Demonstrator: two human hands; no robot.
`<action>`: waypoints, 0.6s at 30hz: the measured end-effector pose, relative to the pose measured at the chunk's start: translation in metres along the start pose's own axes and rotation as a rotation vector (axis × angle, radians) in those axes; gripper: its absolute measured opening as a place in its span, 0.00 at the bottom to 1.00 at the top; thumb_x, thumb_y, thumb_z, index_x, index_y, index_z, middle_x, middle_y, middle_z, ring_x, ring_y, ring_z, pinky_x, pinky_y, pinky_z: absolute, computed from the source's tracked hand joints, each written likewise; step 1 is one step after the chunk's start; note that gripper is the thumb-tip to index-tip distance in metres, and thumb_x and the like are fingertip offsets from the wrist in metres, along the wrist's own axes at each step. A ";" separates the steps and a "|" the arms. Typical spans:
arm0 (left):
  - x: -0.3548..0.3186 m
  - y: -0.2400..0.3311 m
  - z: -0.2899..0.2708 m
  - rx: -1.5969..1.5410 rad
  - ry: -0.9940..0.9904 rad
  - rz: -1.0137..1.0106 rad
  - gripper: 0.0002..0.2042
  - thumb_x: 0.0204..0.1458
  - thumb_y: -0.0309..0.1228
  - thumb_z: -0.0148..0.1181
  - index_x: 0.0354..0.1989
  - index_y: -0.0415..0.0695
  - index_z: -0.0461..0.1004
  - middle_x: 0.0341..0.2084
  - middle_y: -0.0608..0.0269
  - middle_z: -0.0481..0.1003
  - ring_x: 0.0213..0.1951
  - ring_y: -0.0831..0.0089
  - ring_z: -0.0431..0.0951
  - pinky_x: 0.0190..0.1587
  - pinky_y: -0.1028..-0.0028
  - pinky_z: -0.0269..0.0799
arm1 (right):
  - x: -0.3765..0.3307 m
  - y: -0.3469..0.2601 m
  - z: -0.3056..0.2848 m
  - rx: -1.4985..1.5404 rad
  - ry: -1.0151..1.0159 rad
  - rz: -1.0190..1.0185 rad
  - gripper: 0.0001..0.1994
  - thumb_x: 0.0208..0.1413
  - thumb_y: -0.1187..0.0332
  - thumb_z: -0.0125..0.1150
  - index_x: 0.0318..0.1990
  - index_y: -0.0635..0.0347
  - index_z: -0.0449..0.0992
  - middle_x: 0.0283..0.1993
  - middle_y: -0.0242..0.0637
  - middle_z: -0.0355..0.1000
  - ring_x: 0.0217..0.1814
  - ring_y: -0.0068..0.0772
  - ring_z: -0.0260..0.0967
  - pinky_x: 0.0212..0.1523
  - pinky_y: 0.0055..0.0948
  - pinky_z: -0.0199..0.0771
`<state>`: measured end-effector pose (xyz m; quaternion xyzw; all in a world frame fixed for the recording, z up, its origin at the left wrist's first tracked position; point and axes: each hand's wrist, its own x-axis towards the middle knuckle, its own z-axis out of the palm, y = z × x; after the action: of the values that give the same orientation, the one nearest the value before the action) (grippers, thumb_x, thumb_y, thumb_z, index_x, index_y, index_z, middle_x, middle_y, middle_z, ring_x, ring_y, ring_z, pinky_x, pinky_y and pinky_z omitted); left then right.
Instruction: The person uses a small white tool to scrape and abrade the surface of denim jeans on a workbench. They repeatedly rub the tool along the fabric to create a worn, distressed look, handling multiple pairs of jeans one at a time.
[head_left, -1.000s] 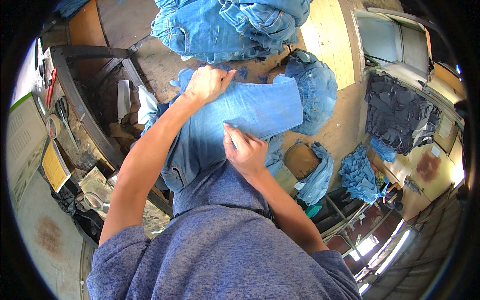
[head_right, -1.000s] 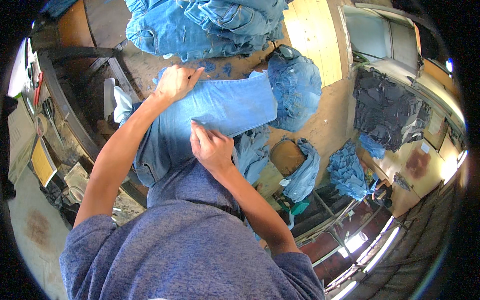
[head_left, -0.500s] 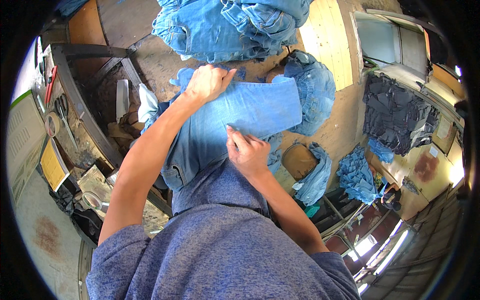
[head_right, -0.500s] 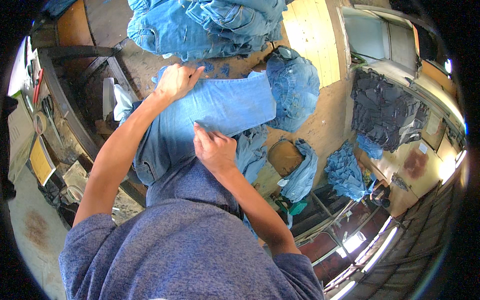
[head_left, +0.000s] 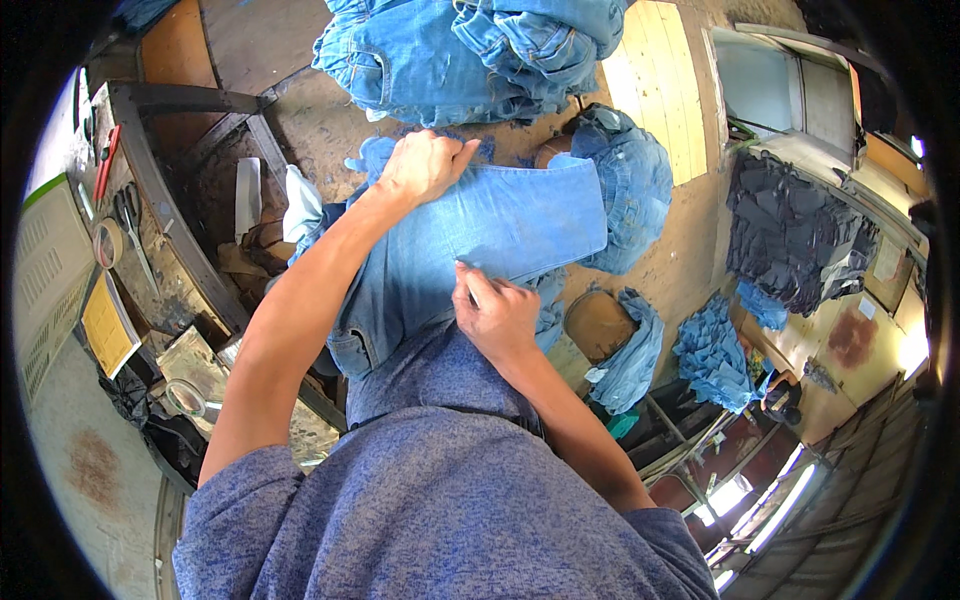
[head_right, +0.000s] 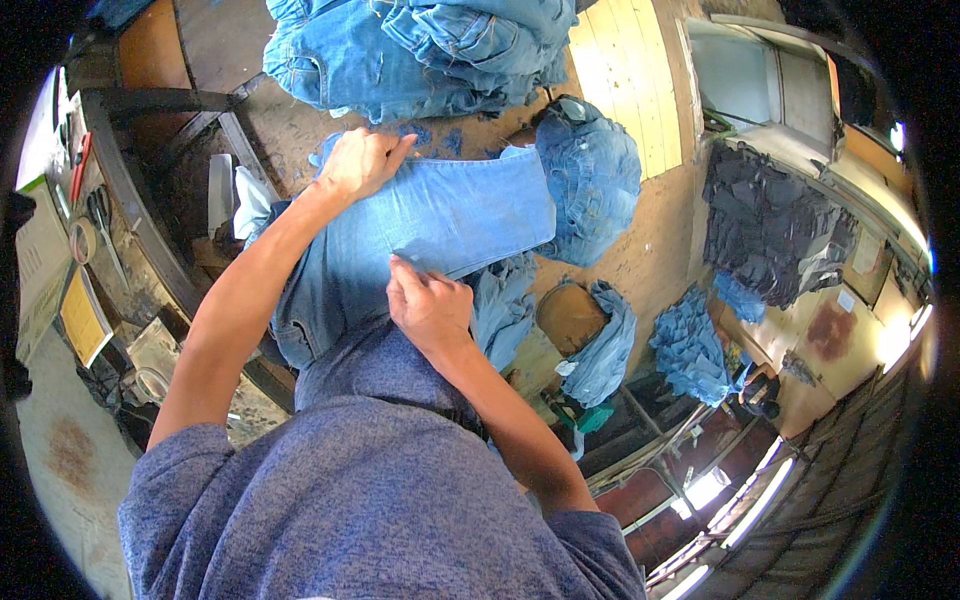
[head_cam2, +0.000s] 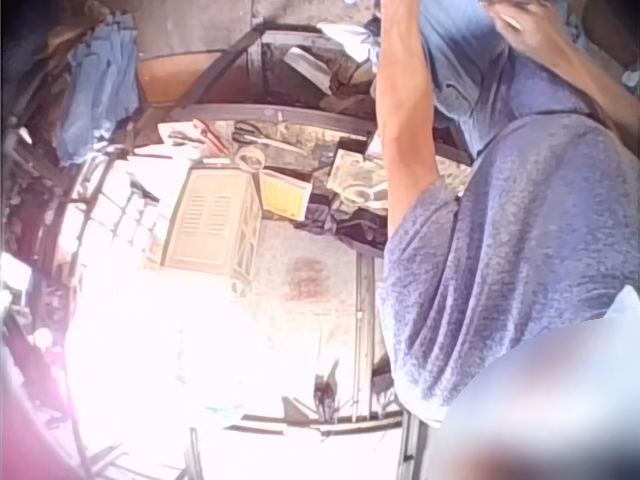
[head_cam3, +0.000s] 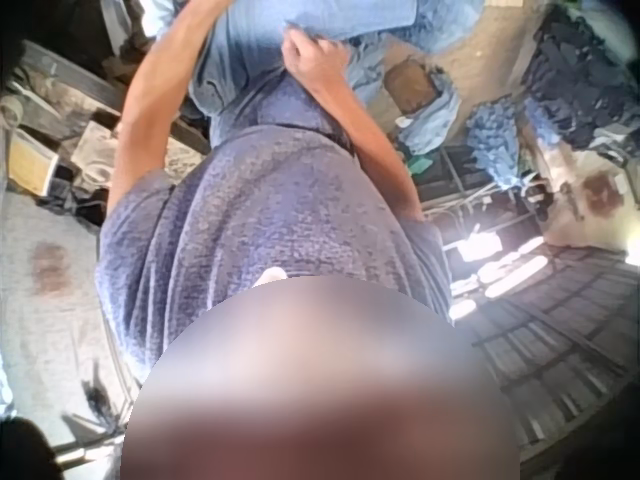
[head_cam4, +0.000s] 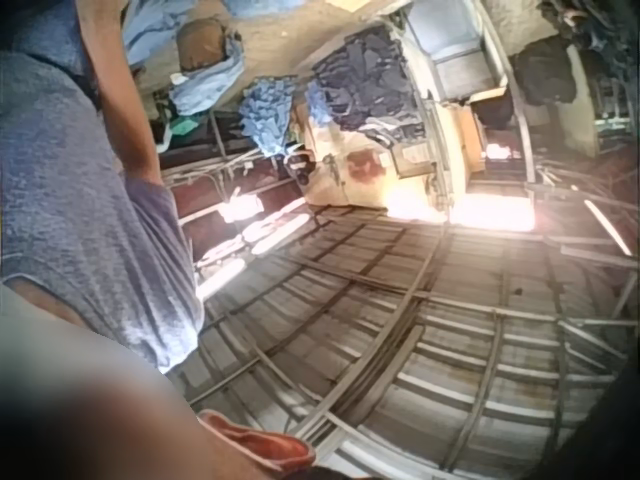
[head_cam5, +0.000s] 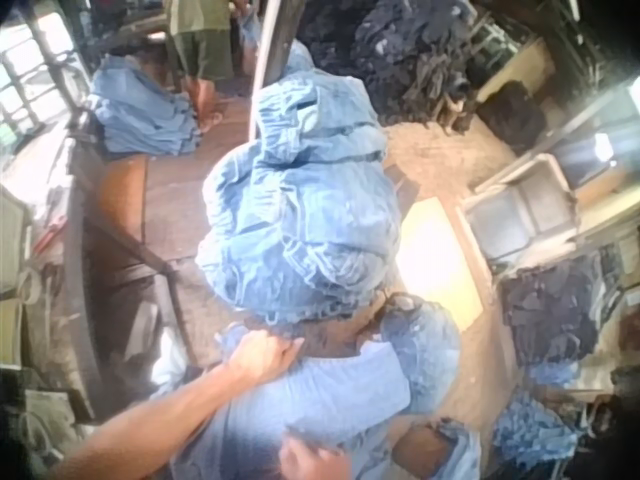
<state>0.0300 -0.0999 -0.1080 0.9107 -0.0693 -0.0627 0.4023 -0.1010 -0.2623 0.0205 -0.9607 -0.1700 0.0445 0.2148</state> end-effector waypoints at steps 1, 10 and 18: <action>0.000 0.000 0.000 -0.005 -0.003 0.003 0.23 0.66 0.45 0.61 0.22 0.41 0.82 0.17 0.41 0.76 0.24 0.39 0.80 0.30 0.50 0.77 | 0.001 0.000 0.001 0.041 0.028 0.008 0.06 0.56 0.71 0.70 0.41 0.54 0.86 0.20 0.35 0.76 0.19 0.34 0.75 0.20 0.34 0.72; -0.001 0.000 0.001 -0.016 -0.002 0.005 0.23 0.66 0.45 0.61 0.22 0.41 0.82 0.17 0.41 0.77 0.25 0.40 0.81 0.30 0.50 0.77 | 0.001 -0.006 0.003 -0.017 -0.007 0.003 0.06 0.56 0.72 0.70 0.41 0.55 0.86 0.23 0.37 0.79 0.19 0.35 0.77 0.21 0.33 0.74; -0.002 -0.004 0.004 -0.019 0.010 0.019 0.23 0.66 0.46 0.60 0.24 0.43 0.84 0.18 0.42 0.77 0.25 0.40 0.81 0.31 0.50 0.78 | 0.002 -0.007 0.006 0.058 0.012 0.027 0.06 0.56 0.71 0.70 0.41 0.54 0.86 0.22 0.38 0.79 0.20 0.38 0.78 0.21 0.35 0.73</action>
<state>0.0276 -0.0995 -0.1139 0.9065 -0.0752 -0.0549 0.4119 -0.1024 -0.2534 0.0182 -0.9566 -0.1543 0.0465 0.2429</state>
